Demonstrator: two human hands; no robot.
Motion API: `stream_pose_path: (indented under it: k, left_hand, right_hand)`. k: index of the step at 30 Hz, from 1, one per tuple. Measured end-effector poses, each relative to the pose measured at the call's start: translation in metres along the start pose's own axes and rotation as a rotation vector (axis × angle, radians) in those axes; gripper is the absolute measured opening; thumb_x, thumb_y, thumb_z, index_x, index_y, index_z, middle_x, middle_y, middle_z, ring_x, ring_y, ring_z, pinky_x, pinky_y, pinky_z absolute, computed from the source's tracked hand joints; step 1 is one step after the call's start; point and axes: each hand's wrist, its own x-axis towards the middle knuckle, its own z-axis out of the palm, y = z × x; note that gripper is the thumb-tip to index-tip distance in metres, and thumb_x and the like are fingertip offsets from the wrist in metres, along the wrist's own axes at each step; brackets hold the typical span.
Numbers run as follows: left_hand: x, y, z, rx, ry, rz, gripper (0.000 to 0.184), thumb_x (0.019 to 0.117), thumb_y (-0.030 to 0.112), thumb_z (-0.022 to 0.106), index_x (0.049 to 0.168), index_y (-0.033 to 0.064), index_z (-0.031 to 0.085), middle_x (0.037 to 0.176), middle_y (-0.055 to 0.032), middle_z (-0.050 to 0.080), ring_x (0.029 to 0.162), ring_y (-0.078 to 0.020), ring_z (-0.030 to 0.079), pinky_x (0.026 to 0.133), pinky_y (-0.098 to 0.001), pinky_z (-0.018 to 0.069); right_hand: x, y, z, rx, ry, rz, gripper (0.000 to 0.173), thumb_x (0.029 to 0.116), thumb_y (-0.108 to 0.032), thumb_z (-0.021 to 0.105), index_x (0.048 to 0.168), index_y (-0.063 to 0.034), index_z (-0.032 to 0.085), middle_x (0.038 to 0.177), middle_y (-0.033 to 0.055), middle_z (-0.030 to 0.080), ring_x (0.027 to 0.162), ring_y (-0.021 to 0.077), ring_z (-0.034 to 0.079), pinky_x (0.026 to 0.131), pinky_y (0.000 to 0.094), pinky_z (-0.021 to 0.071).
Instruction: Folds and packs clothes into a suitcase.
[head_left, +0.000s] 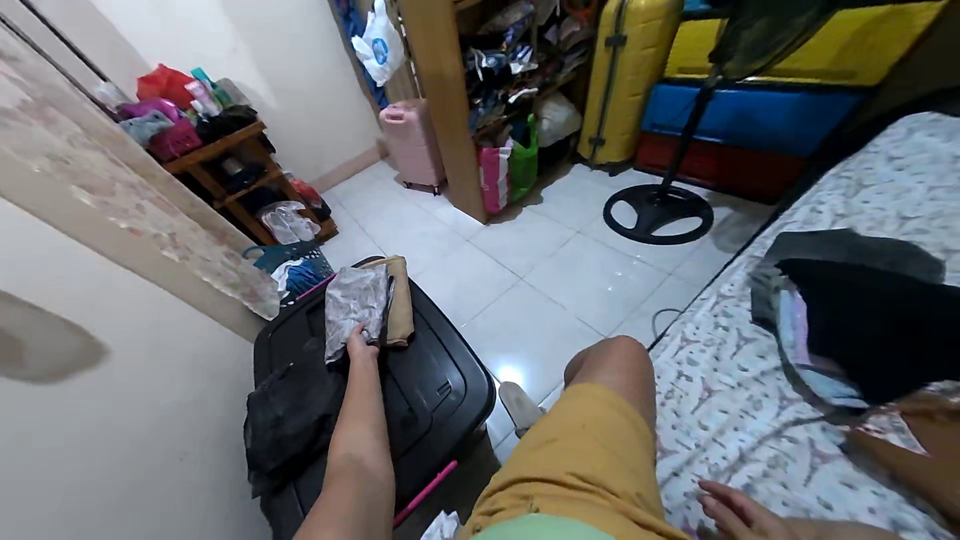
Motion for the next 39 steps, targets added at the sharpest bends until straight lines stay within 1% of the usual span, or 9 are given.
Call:
stream_pose_path:
  k: [5, 9, 15, 18, 21, 23, 25, 30, 39]
  left_hand:
    - [-0.055, 0.069, 0.047, 0.359, -0.049, 0.337, 0.034, 0.0971, 0.003, 0.058, 0.127, -0.0122, 0.054, 0.114, -0.0247, 0.06, 0.097, -0.0283, 0.059, 0.086, -0.0447, 0.0513]
    - [-0.072, 0.108, 0.075, 0.189, -0.166, 0.337, 0.038, 0.0967, 0.01, 0.056, 0.132, -0.0035, 0.052, 0.118, -0.0178, 0.062, 0.1, -0.0231, 0.063, 0.086, -0.042, 0.0547]
    - [-0.073, 0.14, 0.112, 0.061, -0.291, 0.479, 0.027, 0.0943, 0.007, 0.055, 0.119, -0.0018, 0.055, 0.102, -0.0116, 0.062, 0.088, -0.0165, 0.063, 0.08, -0.0362, 0.0558]
    - [-0.041, 0.119, 0.111, 0.024, -0.276, 0.533, 0.024, 0.097, 0.01, 0.053, 0.119, 0.0001, 0.054, 0.101, -0.0091, 0.061, 0.088, -0.0143, 0.062, 0.081, -0.0351, 0.0553]
    - [-0.006, 0.054, 0.078, 0.194, -0.084, 0.375, 0.039, 0.0977, 0.018, 0.057, 0.131, -0.0032, 0.055, 0.118, -0.0193, 0.062, 0.102, -0.0259, 0.062, 0.088, -0.0465, 0.0537]
    - [0.015, -0.005, 0.047, 0.228, 0.02, 0.214, 0.048, 0.0988, 0.011, 0.058, 0.142, -0.0063, 0.045, 0.13, -0.0258, 0.055, 0.11, -0.0338, 0.057, 0.091, -0.0523, 0.0503]
    - [0.019, -0.037, 0.027, 0.167, 0.067, 0.134, 0.06, 0.1008, 0.008, 0.058, 0.153, -0.0032, 0.031, 0.147, -0.0268, 0.046, 0.129, -0.036, 0.051, 0.104, -0.0541, 0.047]
    - [0.011, -0.039, 0.043, 0.018, 0.137, 0.153, 0.057, 0.0986, -0.002, 0.054, 0.151, -0.0023, 0.032, 0.147, -0.0247, 0.044, 0.128, -0.0339, 0.051, 0.104, -0.0499, 0.048]
    - [-0.003, -0.053, 0.043, 0.117, 0.255, 0.156, 0.057, 0.1002, 0.008, 0.058, 0.151, -0.0036, 0.035, 0.148, -0.0245, 0.045, 0.131, -0.0352, 0.05, 0.103, -0.0523, 0.0478]
  right_hand:
    - [0.0, -0.001, 0.001, -0.001, 0.037, -0.008, 0.036, 0.1045, -0.01, 0.054, 0.133, 0.0126, 0.057, 0.118, 0.0308, 0.066, 0.103, 0.035, 0.067, 0.094, 0.0506, 0.052]
    - [0.003, -0.001, 0.003, -0.032, -0.008, 0.018, 0.037, 0.1052, -0.009, 0.053, 0.135, 0.0117, 0.056, 0.12, 0.0319, 0.064, 0.105, 0.037, 0.066, 0.094, 0.0526, 0.0512]
    - [-0.001, 0.0, 0.003, -0.049, 0.015, -0.007, 0.036, 0.1048, -0.009, 0.054, 0.134, 0.0113, 0.057, 0.117, 0.0318, 0.066, 0.102, 0.0386, 0.067, 0.093, 0.054, 0.0519]
    - [0.001, -0.002, 0.005, -0.053, 0.007, -0.002, 0.036, 0.1049, -0.009, 0.054, 0.134, 0.0107, 0.057, 0.117, 0.0313, 0.066, 0.102, 0.0391, 0.067, 0.092, 0.0551, 0.0518]
    - [0.003, -0.001, 0.006, -0.065, 0.01, 0.018, 0.034, 0.1052, -0.009, 0.055, 0.134, 0.0092, 0.058, 0.117, 0.0307, 0.067, 0.102, 0.0394, 0.067, 0.093, 0.0557, 0.0513]
    - [0.003, -0.001, 0.006, -0.07, 0.016, 0.036, 0.034, 0.1056, -0.01, 0.055, 0.134, 0.0076, 0.059, 0.117, 0.03, 0.067, 0.102, 0.039, 0.067, 0.092, 0.0554, 0.0514]
    - [0.004, -0.001, 0.006, -0.075, 0.02, 0.037, 0.033, 0.1058, -0.01, 0.055, 0.134, 0.0076, 0.059, 0.116, 0.0296, 0.067, 0.1, 0.0379, 0.067, 0.091, 0.0544, 0.0517]
    - [0.008, -0.001, 0.006, -0.088, -0.008, 0.032, 0.034, 0.1058, -0.009, 0.054, 0.135, 0.008, 0.059, 0.116, 0.0307, 0.067, 0.103, 0.0397, 0.067, 0.093, 0.0547, 0.0511]
    - [0.007, -0.002, 0.004, -0.09, -0.019, 0.042, 0.034, 0.1063, -0.009, 0.054, 0.135, 0.007, 0.059, 0.115, 0.0288, 0.068, 0.102, 0.0378, 0.067, 0.093, 0.0535, 0.0514]
